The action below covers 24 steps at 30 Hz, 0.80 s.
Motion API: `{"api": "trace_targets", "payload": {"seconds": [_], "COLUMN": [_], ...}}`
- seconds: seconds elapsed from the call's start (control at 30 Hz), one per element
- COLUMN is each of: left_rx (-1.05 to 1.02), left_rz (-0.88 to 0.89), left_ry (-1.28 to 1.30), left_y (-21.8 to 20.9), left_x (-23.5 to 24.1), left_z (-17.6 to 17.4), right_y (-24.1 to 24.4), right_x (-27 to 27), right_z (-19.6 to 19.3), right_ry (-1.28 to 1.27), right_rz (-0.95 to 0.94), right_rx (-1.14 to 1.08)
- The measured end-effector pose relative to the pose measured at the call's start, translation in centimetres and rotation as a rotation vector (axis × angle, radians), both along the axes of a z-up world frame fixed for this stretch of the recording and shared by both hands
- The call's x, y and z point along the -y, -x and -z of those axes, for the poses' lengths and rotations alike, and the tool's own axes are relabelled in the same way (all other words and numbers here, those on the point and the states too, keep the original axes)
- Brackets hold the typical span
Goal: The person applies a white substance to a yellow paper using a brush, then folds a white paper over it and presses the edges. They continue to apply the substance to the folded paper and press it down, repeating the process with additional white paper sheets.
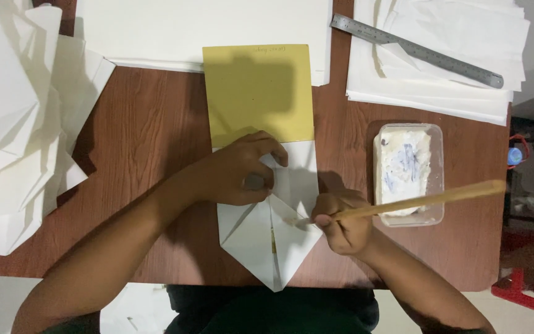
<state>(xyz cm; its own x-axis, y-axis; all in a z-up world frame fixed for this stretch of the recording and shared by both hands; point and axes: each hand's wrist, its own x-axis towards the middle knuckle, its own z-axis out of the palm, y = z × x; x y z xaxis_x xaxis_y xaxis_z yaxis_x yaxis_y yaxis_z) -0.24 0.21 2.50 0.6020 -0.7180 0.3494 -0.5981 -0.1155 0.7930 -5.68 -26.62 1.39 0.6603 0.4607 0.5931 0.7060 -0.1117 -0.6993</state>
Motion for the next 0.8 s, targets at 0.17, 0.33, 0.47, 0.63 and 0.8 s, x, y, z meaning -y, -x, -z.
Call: {"api": "trace_targets", "payload": {"seconds": [0.17,0.33,0.47,0.63,0.8], "left_rx": [0.003,0.028,-0.044,0.054,0.597], "left_rz": [-0.002,0.006,0.019,-0.085,-0.249], "left_ry": [0.02,-0.002,0.104,0.066,-0.072], "left_y": [-0.1,0.0,0.2,2.2,4.9], "left_x": [-0.1,0.0,-0.4,1.3,4.7], "left_z": [0.2,0.2,1.5,-3.1,-10.1], "right_y": [-0.2,-0.2,-0.5,0.0,1.8], "right_x": [-0.1,-1.7,-1.1,-0.3,1.6], "right_z": [-0.2,-2.3,-2.7,-3.3,-9.3], "right_ry": [-0.038,0.021,-0.023,-0.065,0.174], "right_rz": [-0.029,0.048,0.06,0.132,0.036], "right_rx": [-0.063,-0.039,-0.003,0.048,-0.015]}}
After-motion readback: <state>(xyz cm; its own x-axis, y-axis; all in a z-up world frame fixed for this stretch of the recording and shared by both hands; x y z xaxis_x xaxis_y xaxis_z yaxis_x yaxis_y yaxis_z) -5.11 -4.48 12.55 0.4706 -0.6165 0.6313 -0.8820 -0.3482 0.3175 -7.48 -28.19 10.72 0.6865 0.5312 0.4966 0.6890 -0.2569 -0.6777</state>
